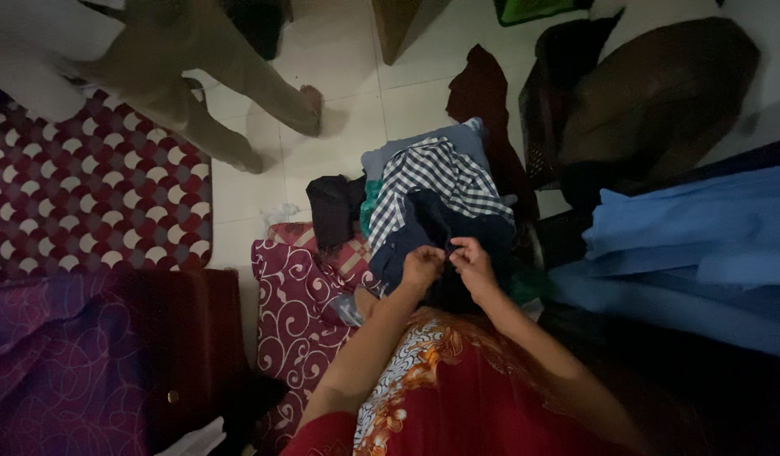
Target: The person picks up shirts from a pile, places them on hangers, and hangs them in a closet. They handle a patterned shirt, a light blue shirt, and a dark blue shirt, placing each on a hanger and moving it to the closet rack.
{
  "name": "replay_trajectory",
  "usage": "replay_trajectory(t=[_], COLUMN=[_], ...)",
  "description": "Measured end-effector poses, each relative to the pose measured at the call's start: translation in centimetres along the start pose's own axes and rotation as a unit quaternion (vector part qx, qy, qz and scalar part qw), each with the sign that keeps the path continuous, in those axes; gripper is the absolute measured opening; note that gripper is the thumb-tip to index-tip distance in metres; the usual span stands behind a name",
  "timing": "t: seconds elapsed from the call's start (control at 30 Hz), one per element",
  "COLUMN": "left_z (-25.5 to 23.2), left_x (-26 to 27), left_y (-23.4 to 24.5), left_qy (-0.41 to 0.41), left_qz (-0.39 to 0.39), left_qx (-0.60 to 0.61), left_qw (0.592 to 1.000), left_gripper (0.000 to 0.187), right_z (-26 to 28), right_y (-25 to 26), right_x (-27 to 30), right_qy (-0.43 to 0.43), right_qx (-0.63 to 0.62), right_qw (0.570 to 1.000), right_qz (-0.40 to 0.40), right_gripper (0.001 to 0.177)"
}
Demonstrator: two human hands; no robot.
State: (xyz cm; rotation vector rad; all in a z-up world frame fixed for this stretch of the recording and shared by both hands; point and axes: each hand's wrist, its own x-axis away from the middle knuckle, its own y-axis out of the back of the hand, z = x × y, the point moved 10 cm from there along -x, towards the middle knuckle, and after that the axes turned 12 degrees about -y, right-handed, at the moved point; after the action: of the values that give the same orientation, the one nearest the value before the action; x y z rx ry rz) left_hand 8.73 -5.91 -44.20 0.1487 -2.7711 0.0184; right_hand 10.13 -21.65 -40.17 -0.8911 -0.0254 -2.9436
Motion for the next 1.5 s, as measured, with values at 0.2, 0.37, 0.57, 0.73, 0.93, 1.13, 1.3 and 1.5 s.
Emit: replay_trajectory(t=[0.2,0.37,0.57,0.73,0.93,1.13,1.3,1.5], left_z=[0.8,-0.3,-0.6,-2.1,-3.5,-4.9,-4.9,-3.0], left_x=[-0.2,0.0,0.0,0.6,1.2,2.1,2.4,1.8], left_y=[-0.9,-0.6,-0.8,-1.0,0.1,-0.1,0.5,0.3], left_qy=[0.037,0.013,0.005,-0.049,-0.036,-0.027,0.007,-0.019], left_qz=[0.039,0.030,0.046,0.062,0.030,0.033,0.029,0.031], left_qx=[0.046,0.029,0.044,0.059,-0.044,0.021,-0.033,-0.077], left_qw=[0.997,0.999,0.998,0.995,0.998,0.999,0.999,0.996], left_gripper=[0.015,0.015,0.019,0.023,0.018,0.013,0.014,0.020], right_z=[3.4,7.3,9.8,8.1,2.4,0.6,0.5,0.9], right_y=[-1.0,-1.2,-1.6,-1.6,0.0,0.5,0.4,-0.1], right_x=[1.8,4.1,5.7,4.6,1.9,1.3,1.4,1.7], right_qy=[0.069,0.113,0.157,0.136,-0.015,-0.051,-0.052,-0.034], right_qx=[0.136,0.204,0.256,0.281,0.015,-0.025,-0.050,-0.035], right_qw=[0.988,0.969,0.950,0.946,1.000,0.998,0.997,0.999], right_qz=[-0.028,-0.081,-0.090,-0.081,-0.020,0.000,-0.001,0.001], right_gripper=[0.048,0.059,0.080,0.082,0.058,0.063,0.067,0.074])
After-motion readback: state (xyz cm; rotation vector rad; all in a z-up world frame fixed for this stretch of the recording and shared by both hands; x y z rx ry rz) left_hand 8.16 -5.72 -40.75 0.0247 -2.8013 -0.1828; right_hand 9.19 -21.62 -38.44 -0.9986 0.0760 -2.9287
